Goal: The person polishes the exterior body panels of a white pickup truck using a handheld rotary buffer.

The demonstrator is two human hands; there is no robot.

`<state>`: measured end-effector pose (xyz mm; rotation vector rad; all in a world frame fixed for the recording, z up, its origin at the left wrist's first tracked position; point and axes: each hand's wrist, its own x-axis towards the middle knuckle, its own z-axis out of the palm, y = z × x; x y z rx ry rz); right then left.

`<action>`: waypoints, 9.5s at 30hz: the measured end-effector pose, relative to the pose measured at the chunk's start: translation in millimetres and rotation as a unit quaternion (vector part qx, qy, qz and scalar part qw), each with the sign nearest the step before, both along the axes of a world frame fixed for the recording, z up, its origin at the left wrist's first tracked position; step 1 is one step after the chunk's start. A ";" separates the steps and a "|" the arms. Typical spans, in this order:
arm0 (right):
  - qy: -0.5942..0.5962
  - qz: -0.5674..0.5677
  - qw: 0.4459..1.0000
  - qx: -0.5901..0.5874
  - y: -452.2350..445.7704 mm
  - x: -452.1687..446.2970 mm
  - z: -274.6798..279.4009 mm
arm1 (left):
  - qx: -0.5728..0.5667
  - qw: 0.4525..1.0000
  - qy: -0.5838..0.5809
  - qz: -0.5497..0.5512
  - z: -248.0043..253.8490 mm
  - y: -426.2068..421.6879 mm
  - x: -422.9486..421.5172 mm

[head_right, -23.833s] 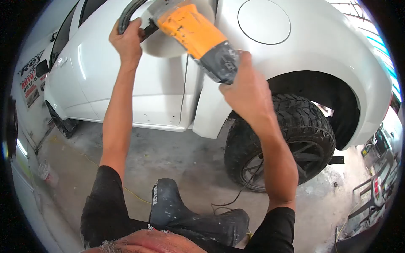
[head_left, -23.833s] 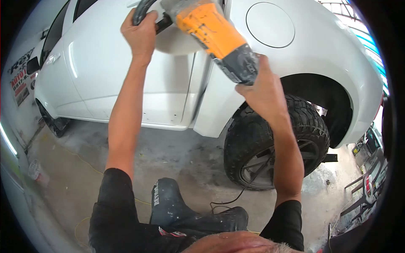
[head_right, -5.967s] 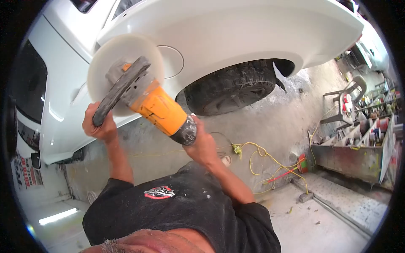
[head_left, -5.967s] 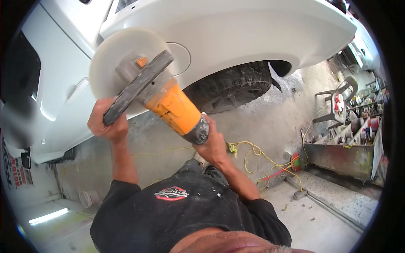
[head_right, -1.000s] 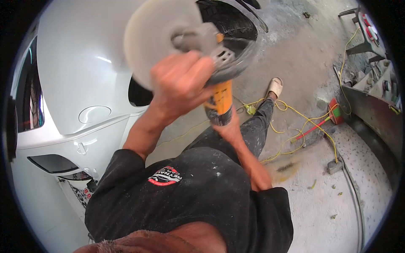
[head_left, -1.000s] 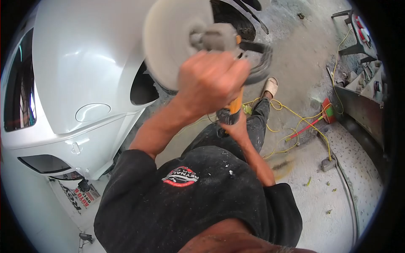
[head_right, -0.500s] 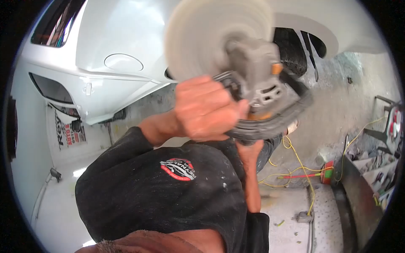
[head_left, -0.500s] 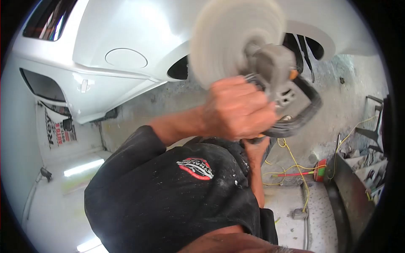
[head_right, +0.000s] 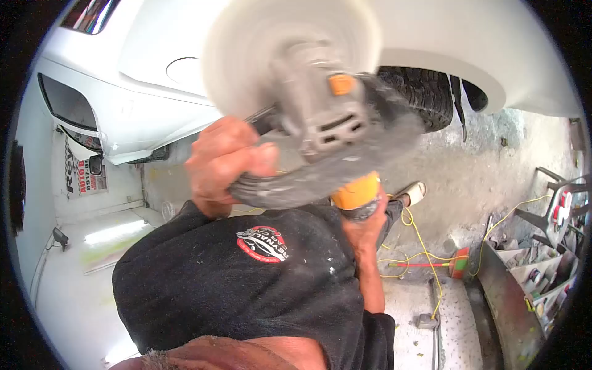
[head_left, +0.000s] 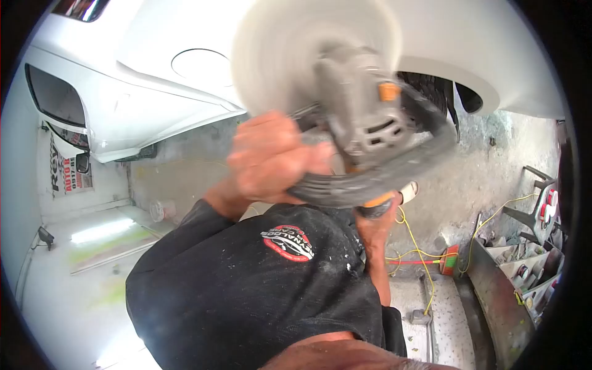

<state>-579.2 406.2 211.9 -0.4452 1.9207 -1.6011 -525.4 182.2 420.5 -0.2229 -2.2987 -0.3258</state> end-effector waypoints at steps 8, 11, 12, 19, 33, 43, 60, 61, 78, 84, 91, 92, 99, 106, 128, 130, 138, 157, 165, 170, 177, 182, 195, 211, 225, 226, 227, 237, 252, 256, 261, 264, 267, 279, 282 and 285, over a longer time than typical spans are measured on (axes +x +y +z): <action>0.120 0.169 0.978 -0.027 -81.0 28.3 30.9 | 0.043 0.984 0.092 0.145 3.7 -42.4 129.6; 0.196 0.216 0.956 -0.039 -101.3 25.6 34.8 | 0.061 0.965 0.185 0.175 -3.8 -54.8 153.5; 0.180 0.232 0.955 -0.032 -105.3 23.7 38.2 | 0.058 0.959 0.186 0.206 -2.3 -52.6 157.6; 0.150 0.212 0.966 -0.009 -87.8 7.5 54.1 | 0.001 0.955 0.210 0.210 11.3 -48.1 125.2; 0.107 -0.052 0.993 -0.015 10.7 -98.5 72.9 | 0.013 0.992 0.124 0.018 49.7 20.9 -107.1; 0.163 -0.173 0.971 0.000 30.5 -175.1 89.9 | 0.036 0.982 0.161 -0.087 82.9 26.4 -226.9; 0.142 0.132 0.981 -0.014 -46.2 -52.2 124.9 | 0.044 0.967 0.204 0.147 70.8 -25.8 28.9; 0.138 0.129 0.982 -0.004 -40.8 -57.0 126.5 | 0.043 0.968 0.205 0.141 70.2 -23.6 24.9; 0.102 -0.102 0.989 -0.023 91.9 -287.2 132.1 | 0.013 0.988 0.149 0.049 98.5 100.0 -305.7; 0.190 -0.162 0.968 -0.014 118.3 -349.6 125.7 | 0.014 0.985 0.164 -0.046 104.8 122.7 -410.6; 0.156 -0.197 0.968 -0.008 134.9 -396.9 137.3 | 0.039 0.976 0.199 -0.074 105.5 143.2 -492.9; 0.162 -0.194 0.968 -0.002 135.4 -397.7 136.5 | 0.041 0.975 0.206 -0.069 105.5 137.9 -490.7; 0.214 -0.090 0.973 0.003 123.3 -354.9 149.3 | 0.025 0.971 0.238 0.006 108.2 112.9 -381.2; 0.243 0.086 0.965 -0.041 74.6 -304.1 161.2 | 0.057 0.938 0.257 0.224 93.7 86.0 -225.3; 0.193 0.283 0.939 0.026 21.0 -320.8 209.6 | 0.093 0.818 0.419 0.383 70.3 48.0 -149.8; 0.205 0.243 0.948 0.013 35.7 -331.7 204.7 | 0.052 0.852 0.383 0.352 82.8 59.5 -176.7; 0.149 0.145 0.978 0.006 100.2 -394.1 186.4 | 0.028 0.949 0.276 0.152 108.2 120.4 -303.8; 0.149 -0.066 0.986 -0.043 272.5 -664.5 136.1 | -0.036 0.991 0.115 0.065 114.8 286.7 -667.3; 0.133 -0.165 0.976 -0.047 286.2 -716.5 130.2 | -0.043 0.988 0.139 -0.060 120.8 314.3 -790.6; 0.118 -0.202 0.970 -0.061 283.3 -729.2 119.0 | -0.024 0.984 0.135 -0.116 111.5 326.0 -832.1; 0.007 -0.233 0.968 -0.087 271.9 -694.3 55.3 | -0.057 0.991 0.035 -0.115 62.3 341.2 -838.0; -0.099 -0.240 0.961 -0.093 270.2 -656.3 10.9 | -0.076 0.989 -0.051 -0.113 5.2 348.6 -835.1; -0.049 -0.187 0.977 -0.089 298.9 -706.1 36.2 | -0.114 0.990 -0.007 -0.077 39.5 376.8 -850.3; -0.008 -0.103 0.987 -0.120 342.0 -755.9 23.6 | -0.119 0.990 -0.062 -0.032 49.5 398.3 -843.9; -0.011 -0.087 0.991 -0.105 360.7 -831.4 77.8 | -0.136 0.990 0.037 0.004 86.6 417.8 -912.4; 0.004 -0.079 0.991 -0.107 363.1 -831.1 75.0 | -0.144 0.989 0.028 0.008 85.0 418.3 -907.4; 0.018 -0.072 0.991 -0.109 365.4 -828.9 69.6 | -0.151 0.988 0.019 0.013 82.6 419.7 -902.5; 0.009 -0.065 0.992 -0.108 380.0 -825.8 58.3 | -0.092 0.992 0.026 0.076 78.5 434.7 -884.9; 0.126 -0.053 0.989 -0.058 366.6 -818.5 82.4 | -0.074 0.991 0.087 0.068 83.7 401.8 -838.7; 0.123 -0.011 0.991 -0.060 361.8 -801.6 78.7 | -0.061 0.990 0.050 0.116 86.4 400.1 -795.6; 0.132 -0.003 0.988 -0.078 362.6 -820.4 87.5 | -0.062 0.991 0.046 0.111 98.3 402.1 -804.3; 0.134 0.016 0.987 -0.089 369.8 -852.3 92.9 | -0.093 0.989 0.054 0.098 104.5 411.4 -830.3; 0.133 0.054 0.986 -0.087 388.1 -890.5 98.7 | -0.107 0.987 0.036 0.118 112.6 432.4 -857.7; 0.103 0.163 0.979 -0.059 434.7 -1026.9 130.2 | -0.094 0.979 0.019 0.179 134.7 492.9 -961.3; 0.083 0.177 0.978 -0.069 438.5 -1049.3 128.2 | -0.121 0.974 0.040 0.188 136.8 495.1 -986.9; 0.056 0.181 0.979 -0.081 438.9 -1069.5 130.1 | -0.136 0.974 0.046 0.173 140.6 494.8 -1010.3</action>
